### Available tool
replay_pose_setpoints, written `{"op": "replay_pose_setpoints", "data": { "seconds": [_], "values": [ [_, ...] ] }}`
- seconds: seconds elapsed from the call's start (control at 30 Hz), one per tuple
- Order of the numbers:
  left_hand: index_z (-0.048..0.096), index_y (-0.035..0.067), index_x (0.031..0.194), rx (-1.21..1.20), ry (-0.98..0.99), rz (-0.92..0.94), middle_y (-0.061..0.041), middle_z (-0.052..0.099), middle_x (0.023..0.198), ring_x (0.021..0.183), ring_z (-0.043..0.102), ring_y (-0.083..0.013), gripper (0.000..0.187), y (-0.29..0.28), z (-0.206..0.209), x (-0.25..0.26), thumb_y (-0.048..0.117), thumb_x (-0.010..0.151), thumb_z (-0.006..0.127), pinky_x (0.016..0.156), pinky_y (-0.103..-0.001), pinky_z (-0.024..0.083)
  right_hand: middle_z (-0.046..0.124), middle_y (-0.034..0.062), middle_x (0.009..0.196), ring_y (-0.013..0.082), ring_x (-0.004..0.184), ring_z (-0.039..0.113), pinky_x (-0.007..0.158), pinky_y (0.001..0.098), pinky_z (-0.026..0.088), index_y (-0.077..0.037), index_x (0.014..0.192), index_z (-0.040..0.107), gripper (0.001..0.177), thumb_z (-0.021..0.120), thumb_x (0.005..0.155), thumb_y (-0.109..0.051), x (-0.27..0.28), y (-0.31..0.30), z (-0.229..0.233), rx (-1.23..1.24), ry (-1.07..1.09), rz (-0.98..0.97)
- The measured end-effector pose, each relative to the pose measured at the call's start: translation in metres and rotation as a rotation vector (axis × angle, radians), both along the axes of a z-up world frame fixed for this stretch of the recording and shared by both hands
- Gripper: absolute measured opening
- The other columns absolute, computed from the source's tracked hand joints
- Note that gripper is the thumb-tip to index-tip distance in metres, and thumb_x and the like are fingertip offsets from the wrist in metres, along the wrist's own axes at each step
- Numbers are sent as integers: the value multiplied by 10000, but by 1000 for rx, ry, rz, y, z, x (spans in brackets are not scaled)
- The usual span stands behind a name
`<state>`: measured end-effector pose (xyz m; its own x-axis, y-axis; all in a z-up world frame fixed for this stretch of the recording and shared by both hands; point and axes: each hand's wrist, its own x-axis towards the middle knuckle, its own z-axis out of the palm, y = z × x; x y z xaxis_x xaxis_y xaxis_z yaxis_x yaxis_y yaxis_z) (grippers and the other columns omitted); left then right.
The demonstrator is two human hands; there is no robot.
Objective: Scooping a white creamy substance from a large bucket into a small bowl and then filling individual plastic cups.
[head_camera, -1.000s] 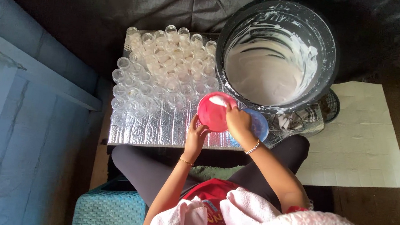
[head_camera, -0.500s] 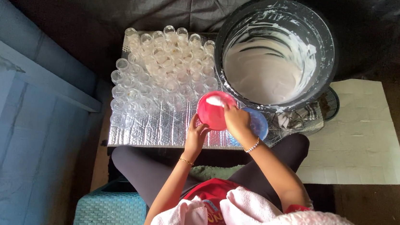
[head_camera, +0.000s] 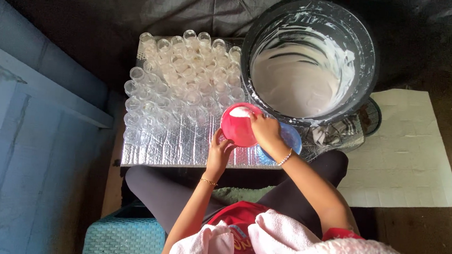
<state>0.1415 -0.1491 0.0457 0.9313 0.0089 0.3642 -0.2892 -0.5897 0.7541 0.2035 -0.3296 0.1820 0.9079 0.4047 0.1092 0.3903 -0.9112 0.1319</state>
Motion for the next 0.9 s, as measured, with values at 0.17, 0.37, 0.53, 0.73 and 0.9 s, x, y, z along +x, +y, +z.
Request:
{"op": "replay_pose_setpoints", "data": {
  "seconds": [0.17, 0.37, 0.53, 0.73, 0.9],
  "values": [
    [739, 187, 951, 21, -11, 42, -217, 489, 1411, 1339, 513, -441, 137, -6, -11, 1, 268, 856, 797, 1074, -496, 465, 732, 138, 789, 347, 664, 751, 530, 496, 576, -86, 1070, 763, 286, 528, 908, -72, -1, -5, -115, 29, 106, -33],
    [732, 170, 946, 4, -15, 53, -221, 473, 1418, 1350, 502, -438, 138, -12, -4, -5, 251, 855, 797, 1089, -489, 450, 735, 184, 835, 372, 678, 750, 522, 533, 564, -47, 1086, 746, 305, 503, 902, -39, -16, -10, -84, 17, 205, -45],
    [724, 153, 944, 31, -41, 57, -218, 453, 1420, 1350, 500, -437, 147, -15, -3, -9, 247, 856, 794, 1100, -493, 443, 712, 208, 1014, 362, 750, 770, 603, 496, 610, 35, 1320, 623, 397, 444, 971, -30, -19, 8, -33, 68, 174, -257],
    [726, 145, 939, 35, -47, 47, -222, 460, 1407, 1350, 497, -439, 140, -19, 1, -7, 244, 860, 785, 1103, -491, 442, 734, 211, 867, 414, 758, 760, 576, 531, 597, 53, 1068, 724, 315, 442, 945, -15, -11, -6, -125, 59, 411, -179],
    [721, 142, 925, 7, -56, 54, -202, 460, 1390, 1326, 521, -431, 128, -16, 8, -10, 222, 857, 794, 1089, -483, 459, 738, 237, 859, 405, 715, 758, 559, 537, 595, -2, 1055, 760, 347, 431, 972, -76, -12, -6, -95, 97, 366, -150]
  ]
}}
